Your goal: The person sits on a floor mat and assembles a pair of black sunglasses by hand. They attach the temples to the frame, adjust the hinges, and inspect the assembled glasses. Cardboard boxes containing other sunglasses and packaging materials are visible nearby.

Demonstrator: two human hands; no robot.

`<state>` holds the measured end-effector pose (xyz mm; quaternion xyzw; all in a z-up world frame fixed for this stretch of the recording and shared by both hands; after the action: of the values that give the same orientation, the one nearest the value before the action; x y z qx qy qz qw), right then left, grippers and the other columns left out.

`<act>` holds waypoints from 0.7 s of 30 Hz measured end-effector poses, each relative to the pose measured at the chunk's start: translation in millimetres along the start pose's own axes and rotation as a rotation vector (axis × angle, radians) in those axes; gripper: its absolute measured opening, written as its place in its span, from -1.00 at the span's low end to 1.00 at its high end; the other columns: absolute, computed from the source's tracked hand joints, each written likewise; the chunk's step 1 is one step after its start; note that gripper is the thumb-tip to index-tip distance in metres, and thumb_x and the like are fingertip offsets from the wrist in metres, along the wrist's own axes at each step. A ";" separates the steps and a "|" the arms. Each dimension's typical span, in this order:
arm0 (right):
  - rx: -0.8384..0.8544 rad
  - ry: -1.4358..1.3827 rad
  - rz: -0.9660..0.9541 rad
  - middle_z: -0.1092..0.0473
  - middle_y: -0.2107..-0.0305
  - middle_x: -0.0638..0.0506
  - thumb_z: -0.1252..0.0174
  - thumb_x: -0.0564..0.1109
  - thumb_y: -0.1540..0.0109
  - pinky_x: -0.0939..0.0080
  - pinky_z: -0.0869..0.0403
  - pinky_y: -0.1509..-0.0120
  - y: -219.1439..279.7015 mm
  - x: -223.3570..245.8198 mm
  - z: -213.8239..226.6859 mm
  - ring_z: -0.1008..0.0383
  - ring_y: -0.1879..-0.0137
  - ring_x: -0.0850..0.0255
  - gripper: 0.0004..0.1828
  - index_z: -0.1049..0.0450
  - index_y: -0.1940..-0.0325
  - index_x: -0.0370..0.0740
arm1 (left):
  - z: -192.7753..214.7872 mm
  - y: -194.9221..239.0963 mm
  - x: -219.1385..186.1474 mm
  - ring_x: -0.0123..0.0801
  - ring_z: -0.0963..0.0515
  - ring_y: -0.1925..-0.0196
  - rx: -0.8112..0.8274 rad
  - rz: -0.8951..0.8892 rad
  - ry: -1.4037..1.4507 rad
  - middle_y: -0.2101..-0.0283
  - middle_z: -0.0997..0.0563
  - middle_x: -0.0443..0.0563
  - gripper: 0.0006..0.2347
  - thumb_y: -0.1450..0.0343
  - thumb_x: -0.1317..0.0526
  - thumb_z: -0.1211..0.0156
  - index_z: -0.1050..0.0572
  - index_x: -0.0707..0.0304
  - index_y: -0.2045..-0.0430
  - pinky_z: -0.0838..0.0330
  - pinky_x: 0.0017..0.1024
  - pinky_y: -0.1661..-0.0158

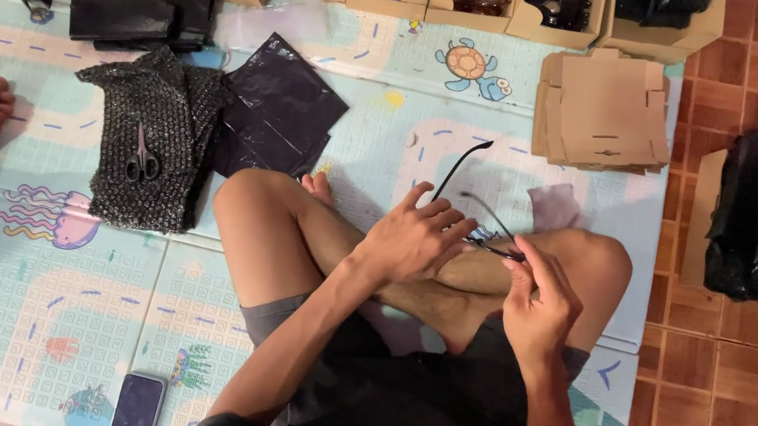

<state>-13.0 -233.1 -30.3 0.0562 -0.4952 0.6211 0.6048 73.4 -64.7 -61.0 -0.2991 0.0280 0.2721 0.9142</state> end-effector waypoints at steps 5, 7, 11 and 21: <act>0.065 -0.003 0.037 -0.54 0.31 -0.04 -0.22 -0.33 -0.29 0.11 -0.60 0.08 -13.9 24.3 4.3 -0.60 0.15 0.01 -0.80 -0.63 0.02 -0.25 | 52.2 -22.8 -22.6 -0.14 -0.59 0.02 -0.115 0.071 0.224 0.12 -0.56 0.04 -0.71 -0.53 0.02 -0.06 -0.49 0.16 0.00 -0.34 -0.07 -0.16; 0.096 -0.010 0.047 -0.53 0.30 -0.02 -0.19 -0.33 -0.30 0.12 -0.60 0.07 -17.4 31.3 8.3 -0.60 0.12 0.00 -0.81 -0.62 0.03 -0.24 | 60.6 -24.2 -30.9 -0.08 -0.58 -0.08 -0.120 0.128 0.318 -0.01 -0.55 0.07 -0.62 -0.50 -0.01 -0.12 -0.44 0.18 -0.14 -0.36 -0.03 -0.18; 0.137 -0.138 0.014 -0.55 0.22 -0.07 -0.26 -0.29 -0.26 0.08 -0.60 -0.02 -9.2 34.4 15.4 -0.60 0.05 0.02 -0.73 -0.52 -0.05 -0.33 | 58.4 -13.6 -45.1 -0.04 -0.71 0.17 -0.175 0.201 0.539 0.29 -0.66 0.12 -0.81 -0.54 0.27 -0.08 -0.58 0.25 0.02 -0.49 -0.14 -0.09; 0.233 -0.654 -0.216 -0.40 -0.13 -0.26 -0.32 -0.30 -0.13 -0.03 -0.35 -0.43 16.1 74.3 19.4 -0.42 -0.29 0.03 -0.10 -0.05 -0.48 -0.44 | 106.0 -9.2 -81.3 -0.24 -0.74 0.19 -0.475 0.647 1.141 0.32 -0.74 0.14 -0.81 -0.36 0.41 -0.39 -0.67 0.34 0.17 -0.61 -0.28 0.11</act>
<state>-55.7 -191.1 20.4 0.3722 -0.5796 0.5553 0.4660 -2.8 -50.5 48.1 -0.5637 0.5315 0.3296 0.5396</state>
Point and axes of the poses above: each hand's wrist, its own y-axis away from the middle knuckle, its own z-axis out of the back of the hand, x = y × z, the point moved 4 cm from there along -y, towards the middle knuckle
